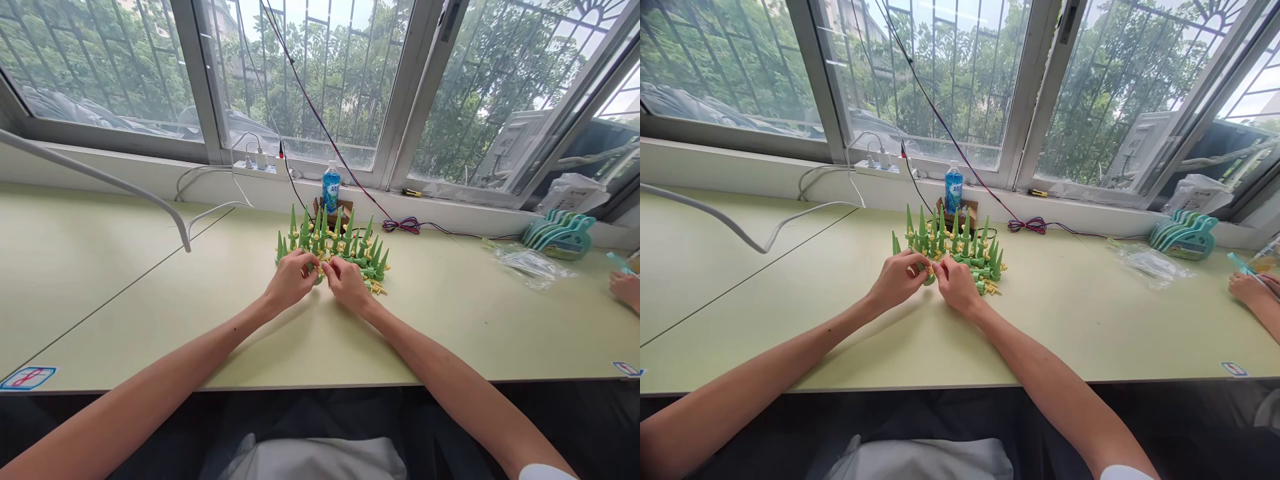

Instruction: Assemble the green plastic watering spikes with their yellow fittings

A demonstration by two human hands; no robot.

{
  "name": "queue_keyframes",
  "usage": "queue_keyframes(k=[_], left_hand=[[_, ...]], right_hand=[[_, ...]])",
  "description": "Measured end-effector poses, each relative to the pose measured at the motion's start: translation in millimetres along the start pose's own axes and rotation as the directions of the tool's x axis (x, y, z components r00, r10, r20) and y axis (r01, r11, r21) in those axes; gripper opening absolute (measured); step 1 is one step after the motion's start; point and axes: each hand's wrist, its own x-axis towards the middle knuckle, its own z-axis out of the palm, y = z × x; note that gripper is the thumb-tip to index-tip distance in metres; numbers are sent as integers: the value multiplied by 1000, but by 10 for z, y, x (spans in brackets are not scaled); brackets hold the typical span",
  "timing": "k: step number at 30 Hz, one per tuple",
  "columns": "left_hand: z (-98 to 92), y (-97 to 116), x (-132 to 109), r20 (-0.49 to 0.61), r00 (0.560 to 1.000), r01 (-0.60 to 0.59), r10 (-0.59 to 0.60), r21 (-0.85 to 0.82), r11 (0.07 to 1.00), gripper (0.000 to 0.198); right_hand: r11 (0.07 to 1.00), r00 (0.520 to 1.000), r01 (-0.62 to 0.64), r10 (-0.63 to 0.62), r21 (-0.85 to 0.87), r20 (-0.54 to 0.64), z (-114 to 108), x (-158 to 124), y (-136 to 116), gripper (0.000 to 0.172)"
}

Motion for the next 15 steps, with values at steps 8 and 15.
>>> queue_keyframes(k=[8,15], left_hand=[[5,15,-15,25,999,-31,31,-19,999,14],[3,4,-18,19,999,-50,51,-36,998,14]], right_hand=[[999,1000,14,-15,-50,-21,30,23,69,43],[998,1000,16,-16,-67,5,26,25,59,50]])
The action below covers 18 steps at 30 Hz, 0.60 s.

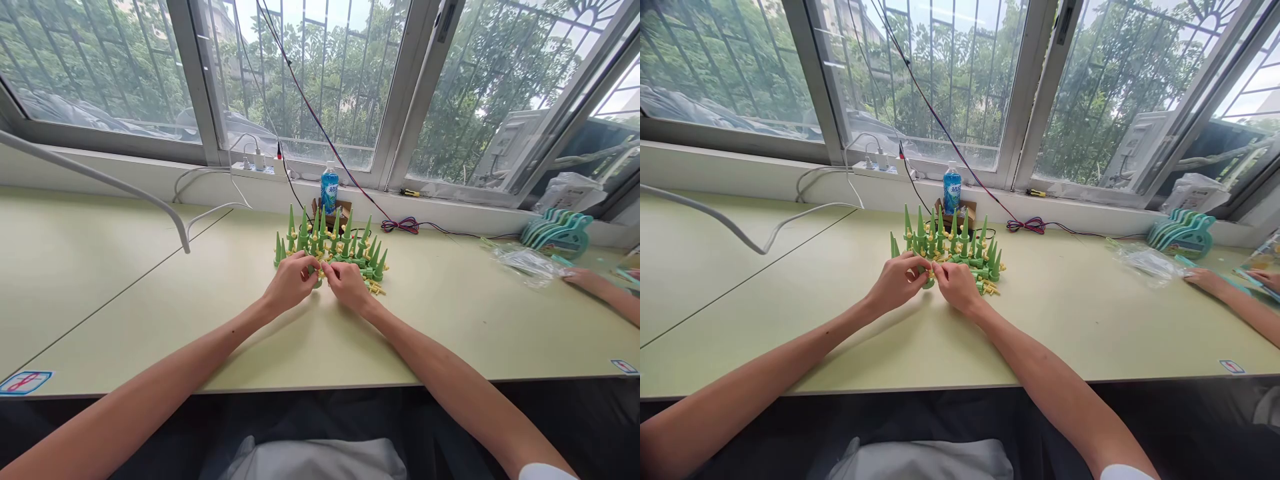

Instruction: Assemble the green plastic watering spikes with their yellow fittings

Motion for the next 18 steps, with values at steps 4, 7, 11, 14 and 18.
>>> queue_keyframes(k=[4,7,11,14,18], left_hand=[[9,-16,9,-20,1000,19,-19,-16,1000,15],[16,-34,16,-26,998,52,-53,-41,998,15],[21,-47,19,-22,997,66,-68,-90,994,14],[21,-40,20,-14,998,59,-61,-114,992,14],[19,-18,18,-21,999,38,-41,-122,992,14]], right_hand=[[1000,1000,1,-1,7,-27,-5,-4,-17,47],[1000,999,11,-10,22,-36,-8,-12,-32,42],[998,999,19,-17,55,-30,-7,-17,-39,39],[997,999,16,-13,70,-50,-3,-15,-35,40],[997,997,2,4,80,-73,-6,-11,-31,43]])
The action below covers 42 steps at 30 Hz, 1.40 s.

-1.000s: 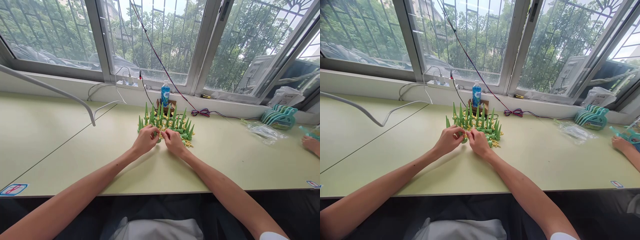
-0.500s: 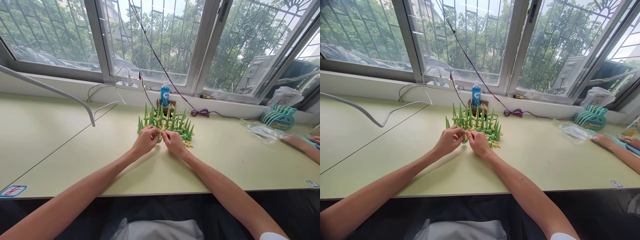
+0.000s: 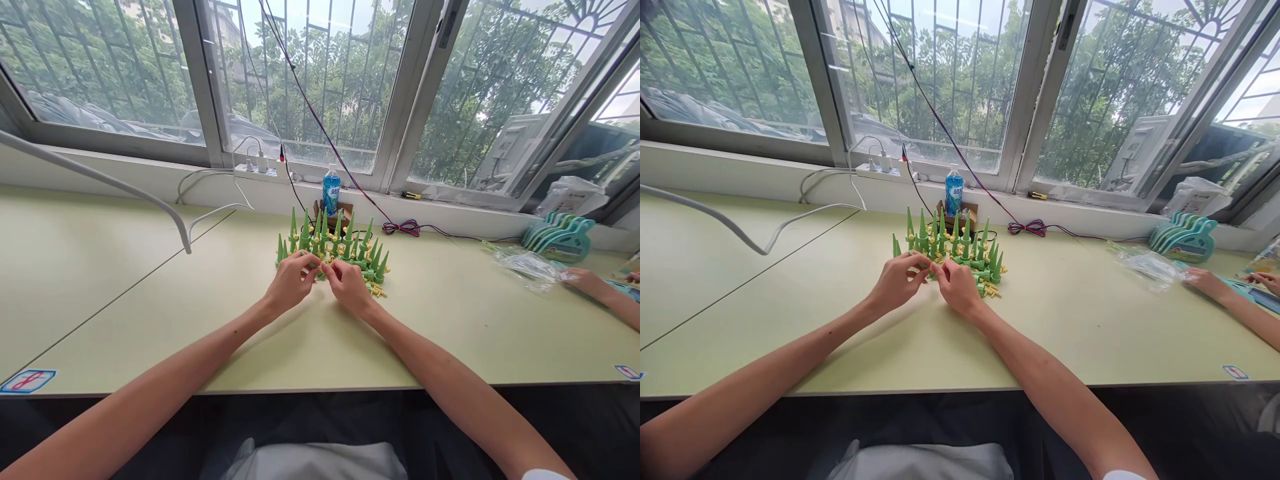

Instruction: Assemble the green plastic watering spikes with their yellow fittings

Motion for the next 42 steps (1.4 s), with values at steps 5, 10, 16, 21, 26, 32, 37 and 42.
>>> queue_keyframes(k=[5,10,16,21,26,32,37,42], left_hand=[[-8,37,-4,-19,999,-36,35,-23,999,14],[-19,65,-5,-58,995,-79,76,-39,996,14],[-10,80,-6,-102,989,-114,109,-49,992,13],[-5,70,-11,-102,988,-125,120,-46,991,13],[7,58,-20,-101,989,-113,105,-80,990,12],[19,60,-34,-110,985,-137,129,-72,988,13],[22,78,-32,-125,982,-148,144,-18,989,13],[16,92,-25,-132,982,-136,135,-1,991,13]], right_hand=[[1000,1000,-6,6,8,-27,-10,3,-6,45],[1000,998,9,-9,-2,-60,-15,-1,-26,48],[1000,996,14,-16,-17,-87,-29,-9,-64,51],[999,997,23,-26,-43,-79,-44,-11,-87,52],[998,997,13,-18,-66,-80,-44,-16,-93,55],[998,998,8,-12,-65,-67,-26,-16,-61,59],[999,999,-10,8,-43,-51,-22,-9,-55,58],[999,999,-25,24,-20,-21,-29,-11,-90,56]])
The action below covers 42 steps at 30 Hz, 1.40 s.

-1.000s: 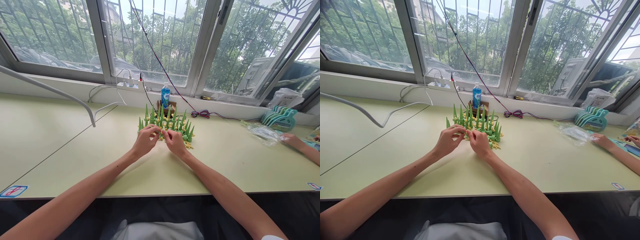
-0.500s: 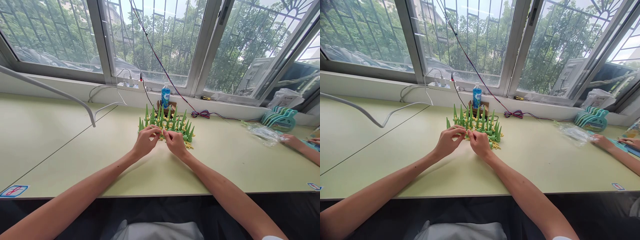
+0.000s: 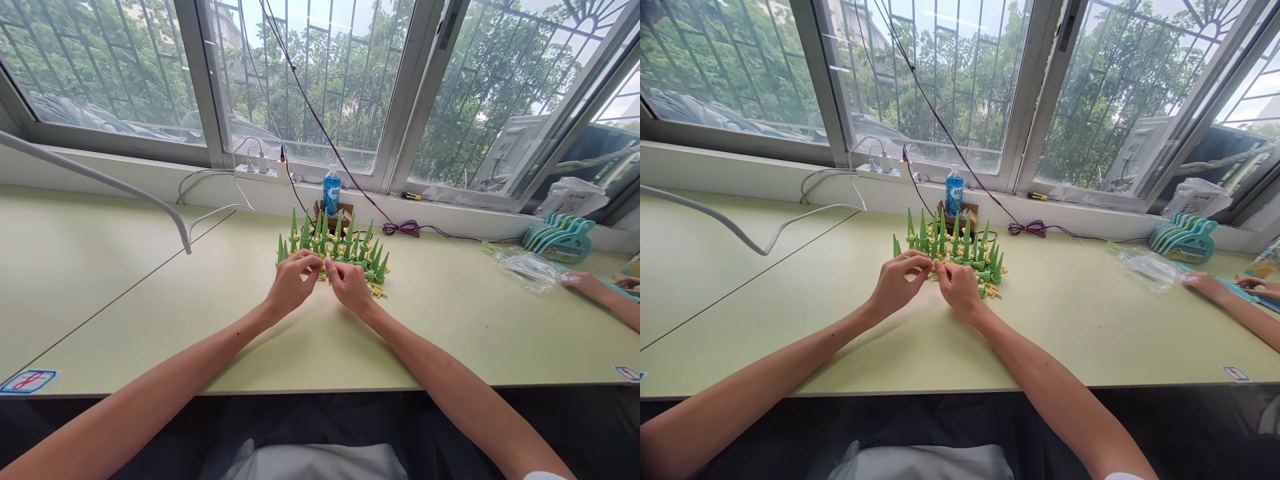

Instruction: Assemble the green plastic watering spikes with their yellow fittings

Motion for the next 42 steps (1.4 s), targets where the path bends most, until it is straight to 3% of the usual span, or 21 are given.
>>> queue_keyframes(k=[42], left_hand=[[-19,-56,3,49,999,23,-20,-55,998,17]], right_hand=[[1000,998,31,-31,-4,58,10,-22,15,56]])
